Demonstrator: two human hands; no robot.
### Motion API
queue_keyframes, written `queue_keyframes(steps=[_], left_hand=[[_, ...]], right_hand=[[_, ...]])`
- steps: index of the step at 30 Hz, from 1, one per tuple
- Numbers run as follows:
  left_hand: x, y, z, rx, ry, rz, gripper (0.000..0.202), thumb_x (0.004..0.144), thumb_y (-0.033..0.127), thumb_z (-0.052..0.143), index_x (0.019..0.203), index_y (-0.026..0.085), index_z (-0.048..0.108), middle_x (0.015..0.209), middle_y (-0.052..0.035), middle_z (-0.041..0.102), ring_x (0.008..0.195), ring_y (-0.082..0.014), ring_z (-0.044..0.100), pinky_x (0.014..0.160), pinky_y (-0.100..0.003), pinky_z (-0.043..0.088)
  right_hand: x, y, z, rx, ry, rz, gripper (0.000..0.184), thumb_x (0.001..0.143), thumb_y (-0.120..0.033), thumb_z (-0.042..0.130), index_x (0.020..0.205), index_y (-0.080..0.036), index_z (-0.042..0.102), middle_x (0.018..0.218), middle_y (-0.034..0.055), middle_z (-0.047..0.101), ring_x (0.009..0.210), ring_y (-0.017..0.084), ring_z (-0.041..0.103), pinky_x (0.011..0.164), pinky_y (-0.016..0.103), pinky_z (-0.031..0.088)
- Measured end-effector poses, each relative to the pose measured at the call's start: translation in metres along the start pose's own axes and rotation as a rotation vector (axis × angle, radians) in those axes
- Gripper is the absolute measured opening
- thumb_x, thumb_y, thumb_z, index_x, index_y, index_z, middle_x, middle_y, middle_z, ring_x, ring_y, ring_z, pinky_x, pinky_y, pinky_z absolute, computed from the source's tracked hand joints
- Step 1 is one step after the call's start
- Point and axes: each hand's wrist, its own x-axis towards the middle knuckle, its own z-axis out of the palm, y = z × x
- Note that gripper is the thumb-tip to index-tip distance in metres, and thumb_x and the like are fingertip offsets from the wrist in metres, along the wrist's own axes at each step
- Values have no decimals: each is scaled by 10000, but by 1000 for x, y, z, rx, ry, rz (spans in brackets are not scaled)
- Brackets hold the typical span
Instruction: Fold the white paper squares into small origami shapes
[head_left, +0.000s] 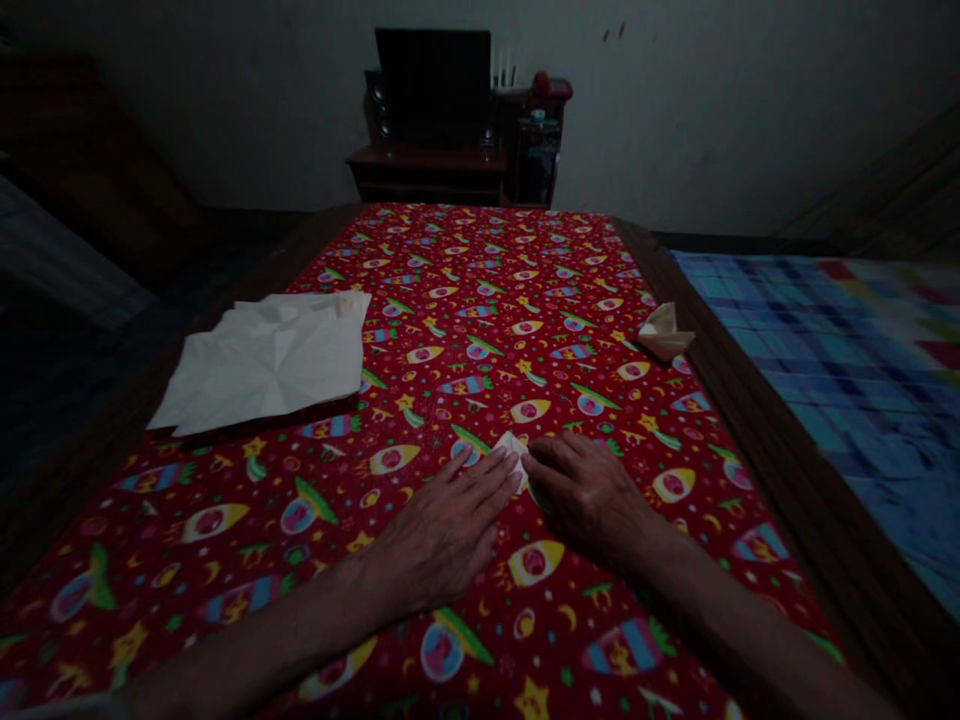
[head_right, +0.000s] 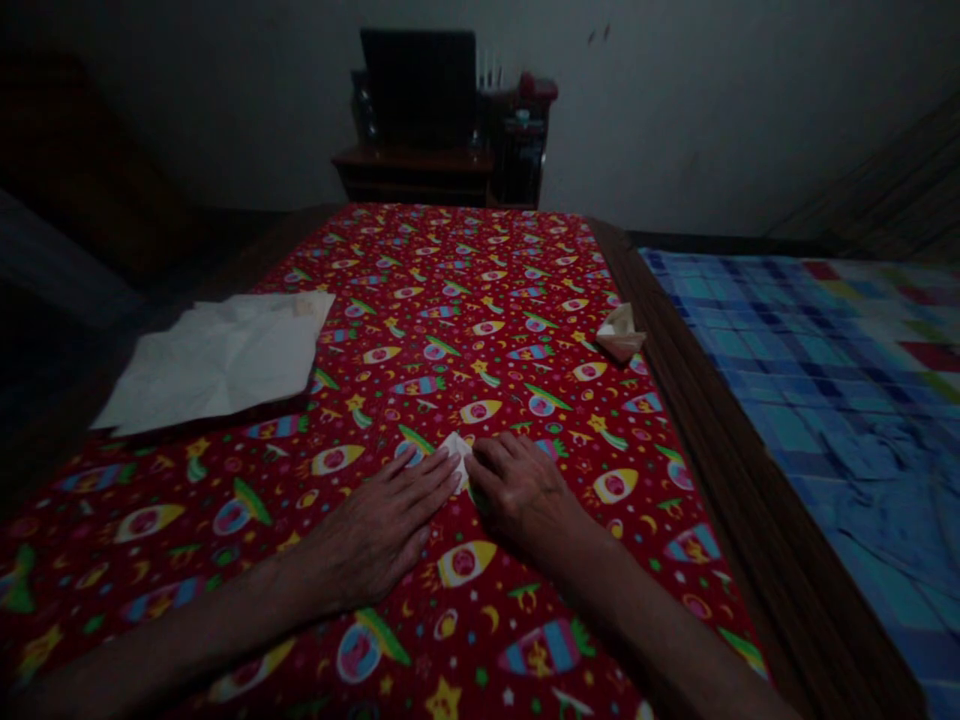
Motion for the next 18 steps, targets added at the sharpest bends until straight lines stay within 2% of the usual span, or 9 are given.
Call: queue_keyframes(steps=[5, 9, 12, 15, 18], left_hand=[[-1, 3, -2, -4, 30, -8, 587, 846, 133, 432, 1411, 145, 273, 1526, -129, 138, 1409, -261, 117, 1115, -506, 233], [-1, 2, 0, -17, 42, 16, 550, 858, 147, 434, 1393, 160, 308, 1503, -127, 229, 1401, -268, 152, 1111, -541, 225], [0, 1, 1, -41, 65, 6, 551, 863, 128, 421, 1399, 143, 293, 1512, -126, 202, 1406, -255, 136, 1117, -513, 243], [1, 1, 1, -97, 84, -2, 544, 862, 99, 413, 1393, 129, 297, 1519, -121, 180, 1408, -241, 122, 1124, -463, 270], [2, 1, 0, -167, 107, -7, 521, 854, 81, 428, 1362, 159, 347, 1504, -111, 220, 1398, -237, 165, 1120, -452, 288]], right_hand=[[-1, 0, 2, 14, 28, 10, 264, 848, -149, 479, 1083, -120, 596, 1017, 128, 614, 859, 219, 503, 700, 355, 432], [-3, 1, 5, 101, 43, 58, 291, 863, -137, 472, 1134, -159, 576, 998, 104, 614, 846, 198, 521, 702, 331, 425], [0, -2, 7, 169, 63, 171, 261, 898, -190, 462, 1135, -168, 568, 981, 94, 615, 839, 180, 539, 709, 302, 425], [5, -7, 9, 141, 43, 351, 205, 919, -275, 453, 999, -163, 605, 878, 77, 617, 764, 169, 552, 665, 288, 404], [12, -10, 9, 95, -8, 446, 202, 910, -306, 455, 874, -161, 590, 801, 63, 608, 712, 171, 546, 625, 287, 374]])
